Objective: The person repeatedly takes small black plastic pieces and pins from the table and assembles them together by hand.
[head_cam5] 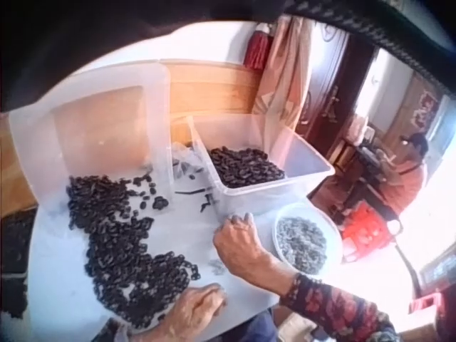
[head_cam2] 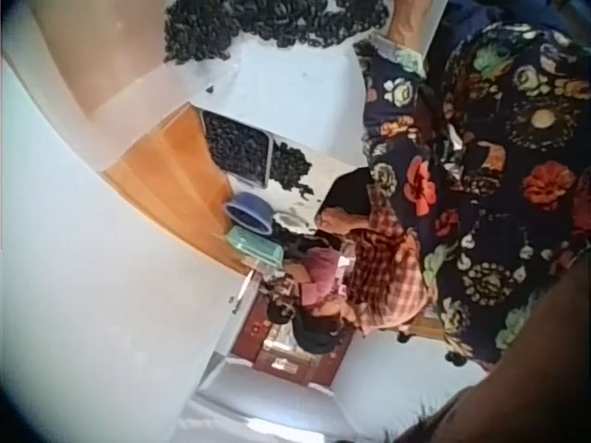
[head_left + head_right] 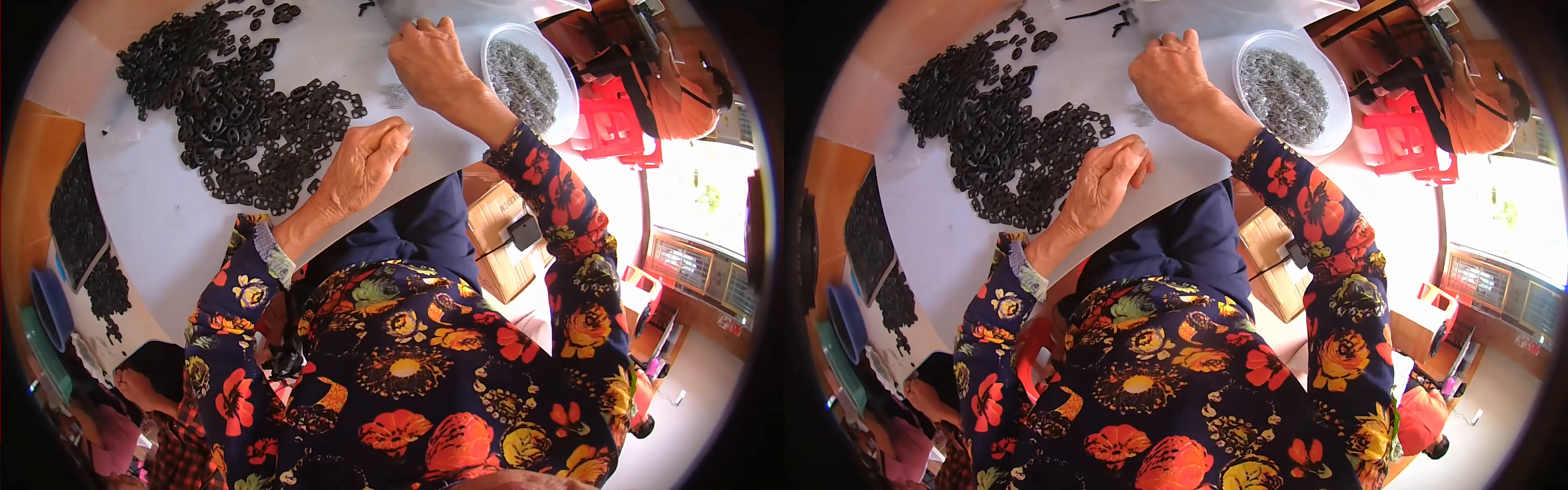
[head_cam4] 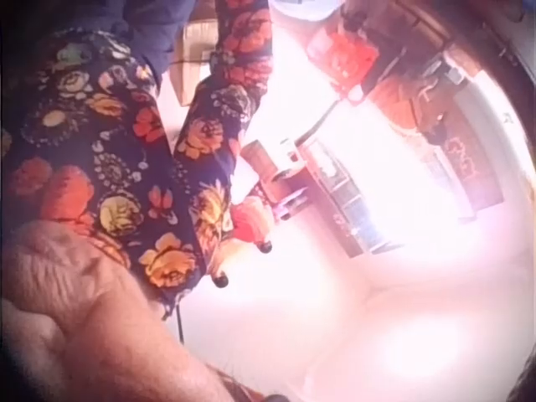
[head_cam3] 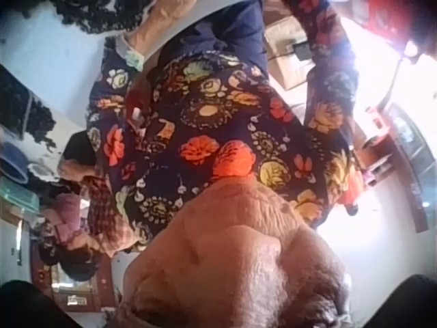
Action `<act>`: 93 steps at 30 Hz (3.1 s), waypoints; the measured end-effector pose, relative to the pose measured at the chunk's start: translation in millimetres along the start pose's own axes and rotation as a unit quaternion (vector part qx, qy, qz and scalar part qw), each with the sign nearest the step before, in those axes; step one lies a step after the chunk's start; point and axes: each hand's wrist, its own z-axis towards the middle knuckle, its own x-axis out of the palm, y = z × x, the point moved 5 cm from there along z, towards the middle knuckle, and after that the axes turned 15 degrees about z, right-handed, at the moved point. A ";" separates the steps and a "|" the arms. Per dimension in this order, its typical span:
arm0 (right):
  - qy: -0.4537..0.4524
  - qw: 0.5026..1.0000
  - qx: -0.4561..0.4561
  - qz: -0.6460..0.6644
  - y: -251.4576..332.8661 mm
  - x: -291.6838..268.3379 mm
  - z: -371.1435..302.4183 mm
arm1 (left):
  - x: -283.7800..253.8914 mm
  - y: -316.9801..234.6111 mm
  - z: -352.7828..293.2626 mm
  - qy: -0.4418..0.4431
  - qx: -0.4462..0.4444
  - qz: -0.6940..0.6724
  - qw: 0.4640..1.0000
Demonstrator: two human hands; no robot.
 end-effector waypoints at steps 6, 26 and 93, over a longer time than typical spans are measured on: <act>-0.094 0.979 -0.063 0.169 -3.2 -0.4 -2.7 | 0.8 0.5 1.6 -0.024 0.032 -0.016 0.999; -0.034 0.936 -0.030 0.348 -8.0 -8.8 19.9 | 3.3 0.4 2.0 -0.008 0.024 -0.006 1.000; -0.198 0.672 0.083 0.709 11.2 1.8 -80.0 | -21.0 1.7 6.2 -0.145 0.026 -0.052 0.988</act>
